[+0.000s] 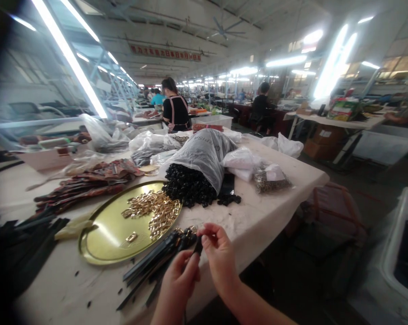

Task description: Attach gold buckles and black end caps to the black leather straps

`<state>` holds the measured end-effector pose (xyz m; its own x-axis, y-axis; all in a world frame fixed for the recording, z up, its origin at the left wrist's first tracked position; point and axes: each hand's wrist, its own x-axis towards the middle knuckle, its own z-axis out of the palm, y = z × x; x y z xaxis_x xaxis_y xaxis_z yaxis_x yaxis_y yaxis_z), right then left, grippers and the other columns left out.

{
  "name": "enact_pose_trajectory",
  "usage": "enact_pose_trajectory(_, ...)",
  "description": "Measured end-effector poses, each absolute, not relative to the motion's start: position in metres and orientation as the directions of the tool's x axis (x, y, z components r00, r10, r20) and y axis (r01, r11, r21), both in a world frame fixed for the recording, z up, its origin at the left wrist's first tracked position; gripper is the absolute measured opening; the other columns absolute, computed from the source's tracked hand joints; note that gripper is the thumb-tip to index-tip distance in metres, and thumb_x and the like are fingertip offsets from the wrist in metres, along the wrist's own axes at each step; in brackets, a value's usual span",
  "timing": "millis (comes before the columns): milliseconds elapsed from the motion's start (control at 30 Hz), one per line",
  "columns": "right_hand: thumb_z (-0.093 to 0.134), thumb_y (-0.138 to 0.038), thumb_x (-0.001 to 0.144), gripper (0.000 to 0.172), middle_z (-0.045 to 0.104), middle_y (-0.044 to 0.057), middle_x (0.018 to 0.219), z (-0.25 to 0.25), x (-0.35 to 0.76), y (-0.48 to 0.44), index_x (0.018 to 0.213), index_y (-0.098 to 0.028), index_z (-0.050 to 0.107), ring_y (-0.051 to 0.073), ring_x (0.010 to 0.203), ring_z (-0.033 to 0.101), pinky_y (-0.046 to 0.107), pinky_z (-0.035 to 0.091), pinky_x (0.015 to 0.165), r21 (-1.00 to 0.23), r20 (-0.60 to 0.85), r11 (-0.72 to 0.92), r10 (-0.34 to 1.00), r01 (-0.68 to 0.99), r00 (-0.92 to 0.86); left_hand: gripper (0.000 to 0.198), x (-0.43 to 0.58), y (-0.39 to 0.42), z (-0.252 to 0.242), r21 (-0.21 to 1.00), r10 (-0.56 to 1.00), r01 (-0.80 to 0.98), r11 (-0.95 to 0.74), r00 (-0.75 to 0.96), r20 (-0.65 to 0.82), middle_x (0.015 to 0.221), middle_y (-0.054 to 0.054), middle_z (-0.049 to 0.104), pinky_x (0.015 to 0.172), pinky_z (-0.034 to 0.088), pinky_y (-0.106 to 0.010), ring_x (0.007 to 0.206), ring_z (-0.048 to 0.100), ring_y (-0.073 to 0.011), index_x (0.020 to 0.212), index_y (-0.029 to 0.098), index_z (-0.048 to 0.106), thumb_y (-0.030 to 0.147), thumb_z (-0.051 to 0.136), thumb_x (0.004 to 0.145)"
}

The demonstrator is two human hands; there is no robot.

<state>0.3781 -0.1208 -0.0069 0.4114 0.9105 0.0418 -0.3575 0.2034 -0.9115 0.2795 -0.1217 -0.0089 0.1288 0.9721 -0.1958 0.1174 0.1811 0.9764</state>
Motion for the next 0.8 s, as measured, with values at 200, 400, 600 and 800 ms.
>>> enact_pose_trajectory(200, 0.073, -0.020, 0.063, 0.038, 0.063, 0.001, 0.088, -0.002, 0.393, -0.130, 0.098, -0.019, 0.058, 0.014, 0.084, 0.059, 0.026, 0.045, 0.077, -0.711, -0.208, -0.072, 0.972, -0.700, 0.112, 0.026, 0.275, -0.125, 0.004, 0.968, 0.971, 0.238, 0.073, 0.203, -0.123, 0.045, 0.006, 0.047, 0.044, 0.029, -0.020, 0.041, 0.039, -0.0093, 0.074, 0.017, 0.056, 0.043, 0.052, 0.074)
enact_pose_trajectory(400, 0.073, -0.028, 0.064, 0.024, 0.062, 0.001, 0.078, 0.004, 0.400, -0.137, 0.083, -0.017, 0.064, 0.011, 0.069, 0.054, 0.024, 0.043, 0.070, -0.744, -0.215, -0.106, 0.973, -0.660, 0.087, 0.026, 0.274, -0.133, 0.013, 0.954, 0.974, 0.299, 0.029, 0.204, -0.093, 0.049, 0.004, 0.049, 0.050, 0.033, -0.022, 0.048, 0.045, -0.0122, 0.077, 0.017, 0.058, 0.042, 0.050, 0.076)
enact_pose_trajectory(600, 0.067, -0.039, 0.071, 0.026, 0.056, -0.001, 0.069, -0.006, 0.396, -0.142, 0.081, -0.016, 0.066, 0.010, 0.064, 0.045, 0.022, 0.037, 0.064, -0.896, -0.178, -0.070, 0.961, -0.439, 0.210, 0.025, 0.276, -0.138, 0.008, 0.955, 0.984, 0.294, 0.026, 0.163, -0.077, 0.044, 0.005, 0.048, 0.047, 0.031, -0.021, 0.044, 0.043, -0.0112, 0.073, 0.018, 0.057, 0.042, 0.051, 0.075)
enact_pose_trajectory(800, 0.062, -0.041, 0.075, 0.027, 0.054, -0.001, 0.067, -0.007, 0.390, -0.147, 0.072, -0.015, 0.060, 0.011, 0.064, 0.045, 0.023, 0.036, 0.061, -0.950, -0.073, -0.027, 0.988, -0.313, 0.135, 0.024, 0.275, -0.136, 0.008, 0.970, 0.980, 0.242, -0.003, 0.194, -0.045, 0.048, 0.005, 0.049, 0.051, 0.036, -0.022, 0.048, 0.048, -0.0117, 0.078, 0.017, 0.057, 0.040, 0.051, 0.076)
